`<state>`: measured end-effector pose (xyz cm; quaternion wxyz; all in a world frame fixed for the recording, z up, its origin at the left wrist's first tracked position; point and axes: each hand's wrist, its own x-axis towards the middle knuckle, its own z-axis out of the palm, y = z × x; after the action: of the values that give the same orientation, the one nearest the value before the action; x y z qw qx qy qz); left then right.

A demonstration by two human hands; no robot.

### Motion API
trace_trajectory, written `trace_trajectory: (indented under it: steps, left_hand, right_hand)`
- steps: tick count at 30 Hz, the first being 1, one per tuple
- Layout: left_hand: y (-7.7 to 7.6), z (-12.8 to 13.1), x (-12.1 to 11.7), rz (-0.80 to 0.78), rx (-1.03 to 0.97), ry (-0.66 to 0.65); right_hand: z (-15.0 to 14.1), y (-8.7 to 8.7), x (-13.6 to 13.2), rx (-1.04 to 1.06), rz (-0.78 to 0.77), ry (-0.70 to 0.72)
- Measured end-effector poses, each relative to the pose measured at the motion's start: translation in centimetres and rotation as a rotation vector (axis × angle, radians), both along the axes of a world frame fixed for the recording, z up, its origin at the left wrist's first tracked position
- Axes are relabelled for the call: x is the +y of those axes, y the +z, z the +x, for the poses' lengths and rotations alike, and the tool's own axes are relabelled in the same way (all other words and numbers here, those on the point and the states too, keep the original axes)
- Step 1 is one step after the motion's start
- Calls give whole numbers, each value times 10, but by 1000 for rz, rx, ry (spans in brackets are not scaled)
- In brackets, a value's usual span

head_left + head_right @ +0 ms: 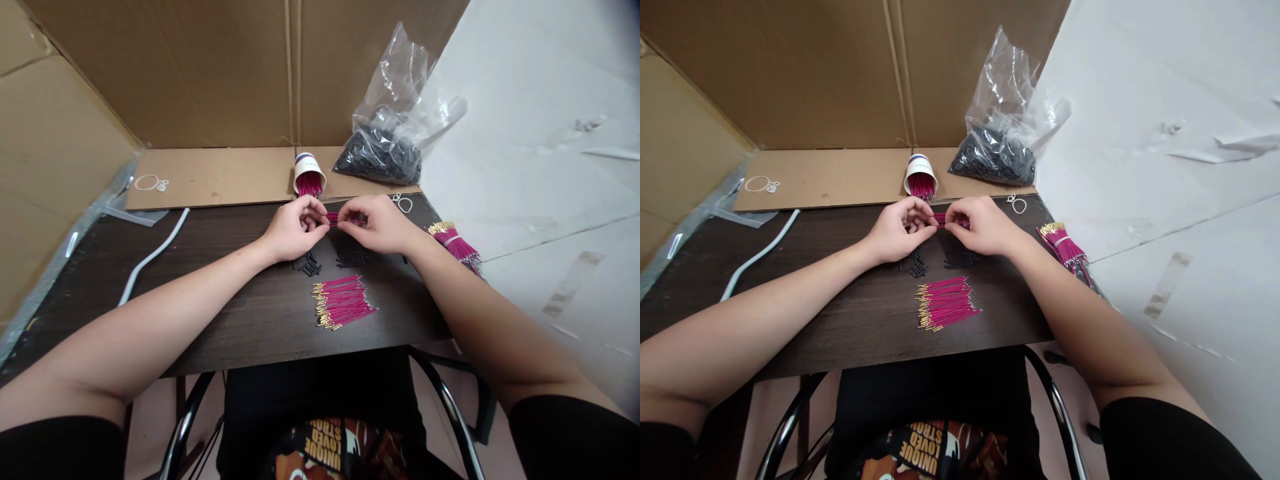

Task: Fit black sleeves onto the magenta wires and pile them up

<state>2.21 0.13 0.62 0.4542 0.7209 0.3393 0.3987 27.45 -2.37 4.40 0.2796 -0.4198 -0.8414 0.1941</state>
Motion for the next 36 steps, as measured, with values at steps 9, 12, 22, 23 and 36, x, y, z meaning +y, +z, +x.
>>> trace_trajectory:
  steps: [9,12,22,23,36]
  left_hand:
    - [-2,-1,9,71,59,185]
    - [-2,-1,8,66,100,181]
    - [1,-2,5,132,163,109]
    - [1,-2,5,138,169,104]
    - [2,-3,2,187,223,67]
  right_hand:
    - [1,-23,15,-57,107,35]
    - [0,-27,17,-55,102,21]
    - [-3,-38,21,-10,157,-83]
    - [-3,-40,22,-10,165,-93]
    - [-2,-48,27,-29,134,-122]
